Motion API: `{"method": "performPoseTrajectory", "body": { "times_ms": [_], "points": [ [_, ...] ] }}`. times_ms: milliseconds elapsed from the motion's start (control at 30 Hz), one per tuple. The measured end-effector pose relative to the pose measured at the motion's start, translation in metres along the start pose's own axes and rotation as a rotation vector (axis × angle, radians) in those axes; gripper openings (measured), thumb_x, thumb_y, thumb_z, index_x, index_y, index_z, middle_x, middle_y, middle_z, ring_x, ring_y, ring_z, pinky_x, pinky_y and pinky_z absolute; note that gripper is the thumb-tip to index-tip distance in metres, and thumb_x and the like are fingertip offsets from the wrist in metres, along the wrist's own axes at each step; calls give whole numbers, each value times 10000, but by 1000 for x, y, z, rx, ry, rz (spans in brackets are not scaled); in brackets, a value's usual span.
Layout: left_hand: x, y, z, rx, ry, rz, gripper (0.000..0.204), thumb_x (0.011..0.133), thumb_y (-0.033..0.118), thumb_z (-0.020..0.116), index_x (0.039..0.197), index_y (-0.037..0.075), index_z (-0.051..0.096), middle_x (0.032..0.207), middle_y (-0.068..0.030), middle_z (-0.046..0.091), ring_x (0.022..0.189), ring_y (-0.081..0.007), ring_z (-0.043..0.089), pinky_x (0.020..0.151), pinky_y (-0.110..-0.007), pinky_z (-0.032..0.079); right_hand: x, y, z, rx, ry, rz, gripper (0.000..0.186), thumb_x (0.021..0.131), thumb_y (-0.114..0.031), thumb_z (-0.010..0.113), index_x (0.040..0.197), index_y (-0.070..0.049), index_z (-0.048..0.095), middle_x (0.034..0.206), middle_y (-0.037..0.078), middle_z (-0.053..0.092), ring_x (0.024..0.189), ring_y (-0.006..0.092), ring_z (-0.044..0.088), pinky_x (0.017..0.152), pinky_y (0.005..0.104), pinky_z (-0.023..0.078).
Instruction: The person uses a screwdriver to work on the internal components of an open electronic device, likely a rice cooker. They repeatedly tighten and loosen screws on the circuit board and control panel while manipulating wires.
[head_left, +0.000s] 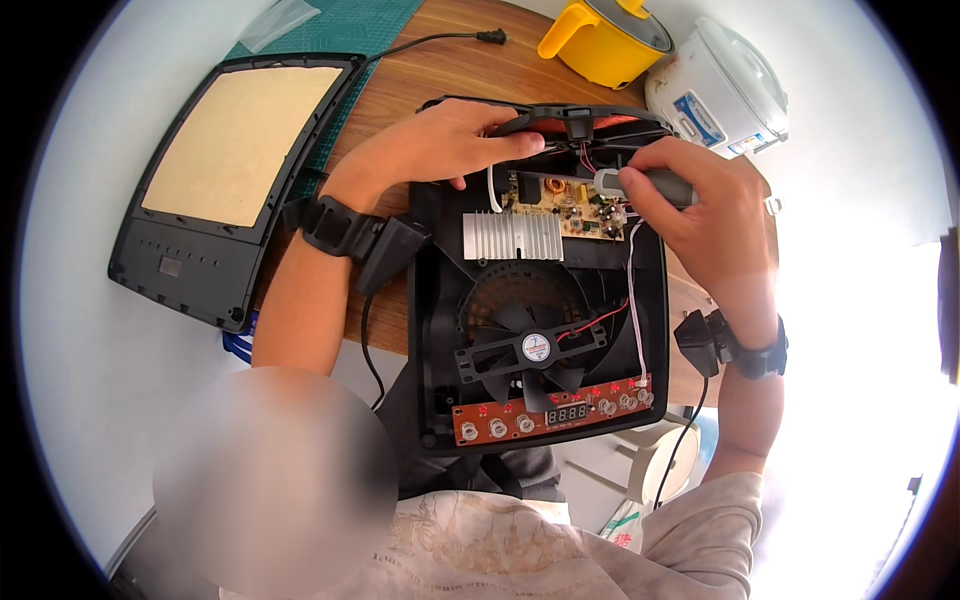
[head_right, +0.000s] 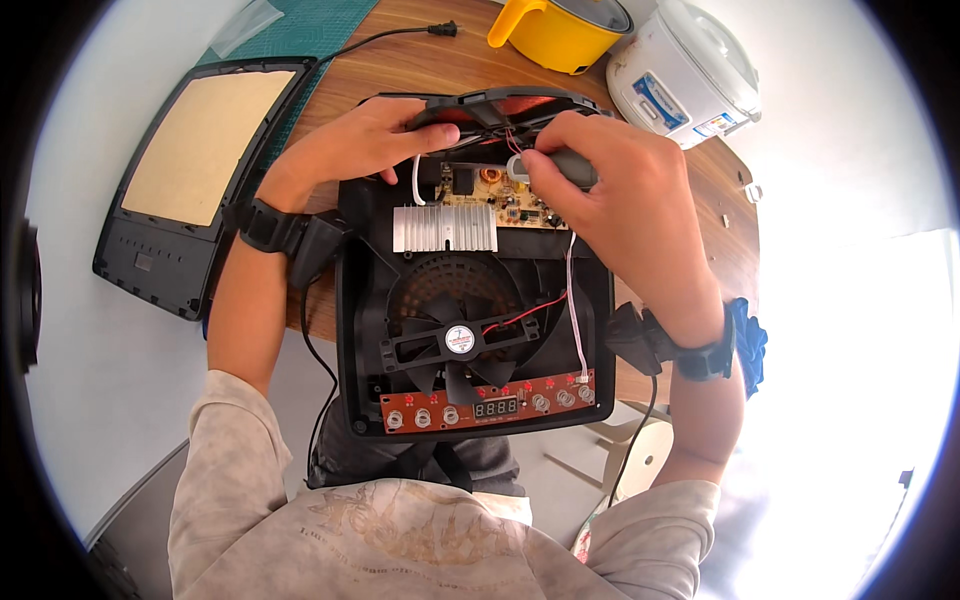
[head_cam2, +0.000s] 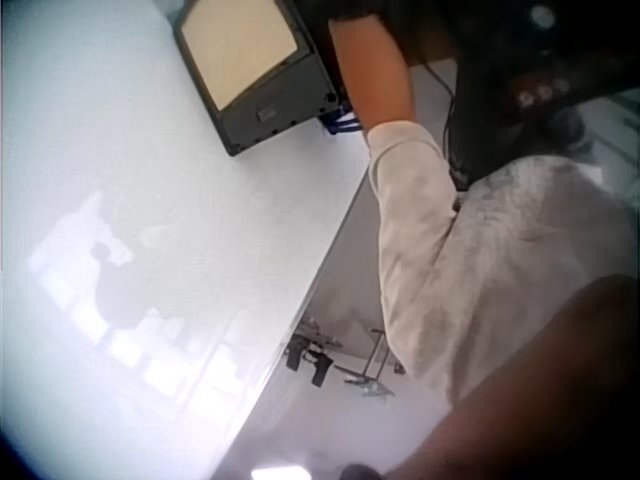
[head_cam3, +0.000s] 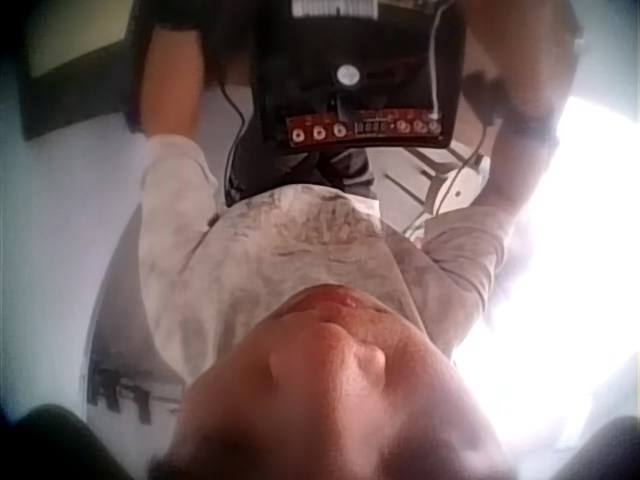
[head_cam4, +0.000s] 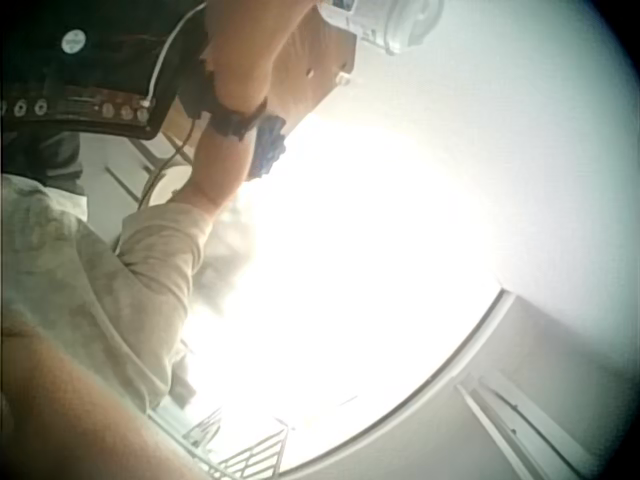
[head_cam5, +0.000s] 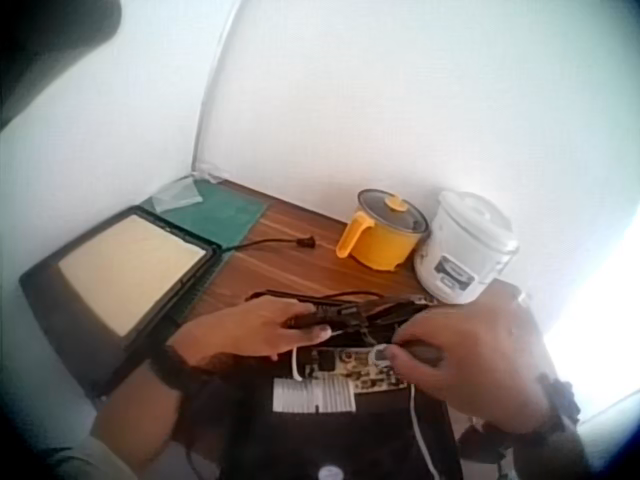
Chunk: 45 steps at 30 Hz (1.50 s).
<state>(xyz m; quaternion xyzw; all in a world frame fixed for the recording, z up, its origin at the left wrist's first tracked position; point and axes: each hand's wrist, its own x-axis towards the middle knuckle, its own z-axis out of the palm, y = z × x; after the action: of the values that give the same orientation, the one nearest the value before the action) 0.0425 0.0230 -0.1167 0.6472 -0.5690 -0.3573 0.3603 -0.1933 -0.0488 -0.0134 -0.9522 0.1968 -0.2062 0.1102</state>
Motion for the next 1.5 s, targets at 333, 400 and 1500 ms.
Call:
{"method": "performPoseTrajectory", "body": {
  "times_ms": [333, 400, 1500],
  "points": [
    [-1, 1, -1, 1, -2, 0, 579, 932, 595, 622, 853, 21, 610, 703, -4, 479, 572, -106, 532, 503, -265, 489, -1, 1, 7, -24, 9, -18, 140, 873, -166, 710, 867, -32, 667, 738, 103, 655, 599, 251, 598, 567, 343, 479],
    [-1, 0, -1, 4, -1, -7, 577, 933, 594, 622, 846, 23, 606, 705, -3, 478, 578, -105, 532, 504, -265, 490, -1, -1, 7, -16, 0, 1, 142, 872, -167, 712, 866, -32, 666, 737, 104, 655, 600, 252, 599, 571, 345, 479],
    [-1, 0, -1, 4, 0, 12, 584, 935, 592, 620, 811, 22, 579, 700, -10, 483, 572, -112, 543, 498, -270, 490, -5, 4, 12, -2, 31, -48, 102, 824, -114, 735, 861, -29, 692, 711, 104, 626, 626, 267, 596, 590, 357, 477]
  ]
}}
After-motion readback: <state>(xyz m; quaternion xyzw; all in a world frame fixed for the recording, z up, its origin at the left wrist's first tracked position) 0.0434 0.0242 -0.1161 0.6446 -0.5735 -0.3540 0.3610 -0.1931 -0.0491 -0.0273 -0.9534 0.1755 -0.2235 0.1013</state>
